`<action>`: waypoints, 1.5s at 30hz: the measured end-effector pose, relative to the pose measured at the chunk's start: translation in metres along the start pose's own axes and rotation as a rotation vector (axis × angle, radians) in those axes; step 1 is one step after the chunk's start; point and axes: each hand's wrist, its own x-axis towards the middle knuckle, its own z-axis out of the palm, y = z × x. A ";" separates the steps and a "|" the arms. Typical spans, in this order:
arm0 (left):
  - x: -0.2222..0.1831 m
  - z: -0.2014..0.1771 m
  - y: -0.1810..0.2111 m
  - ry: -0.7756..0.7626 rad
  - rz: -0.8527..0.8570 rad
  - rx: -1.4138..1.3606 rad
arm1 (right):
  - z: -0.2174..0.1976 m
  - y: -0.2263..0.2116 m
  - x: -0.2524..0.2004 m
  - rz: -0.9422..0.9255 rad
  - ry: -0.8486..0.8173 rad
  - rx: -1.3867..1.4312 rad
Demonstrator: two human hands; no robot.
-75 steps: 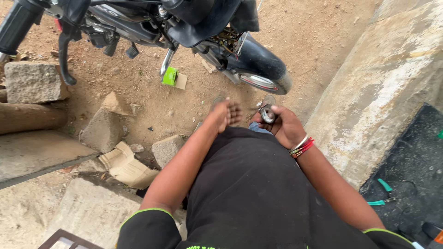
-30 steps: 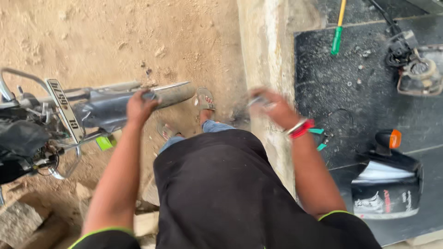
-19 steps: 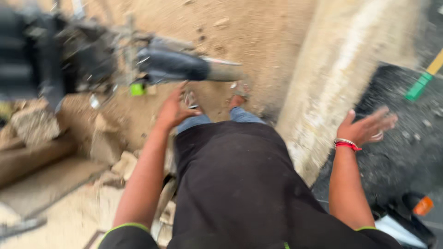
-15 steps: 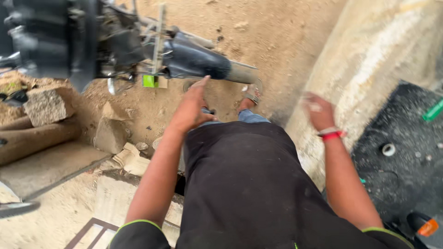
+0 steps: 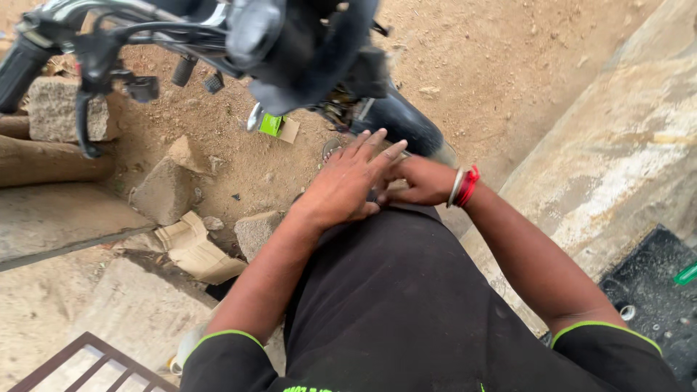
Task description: The person works on the wiring and electrical components behind the headlight of a motorcycle, using a small tool to manipulate wires and applying electrical tape to connections.
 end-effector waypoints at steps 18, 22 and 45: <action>0.002 0.033 -0.157 0.649 -0.075 -0.209 | 0.014 0.008 0.120 0.212 0.898 1.336; 0.024 0.032 -0.156 0.778 0.018 -0.279 | 0.002 -0.006 0.121 0.230 0.910 1.423; 0.057 0.049 -0.142 0.919 -0.167 -0.605 | 0.014 -0.026 0.096 0.168 0.994 -0.229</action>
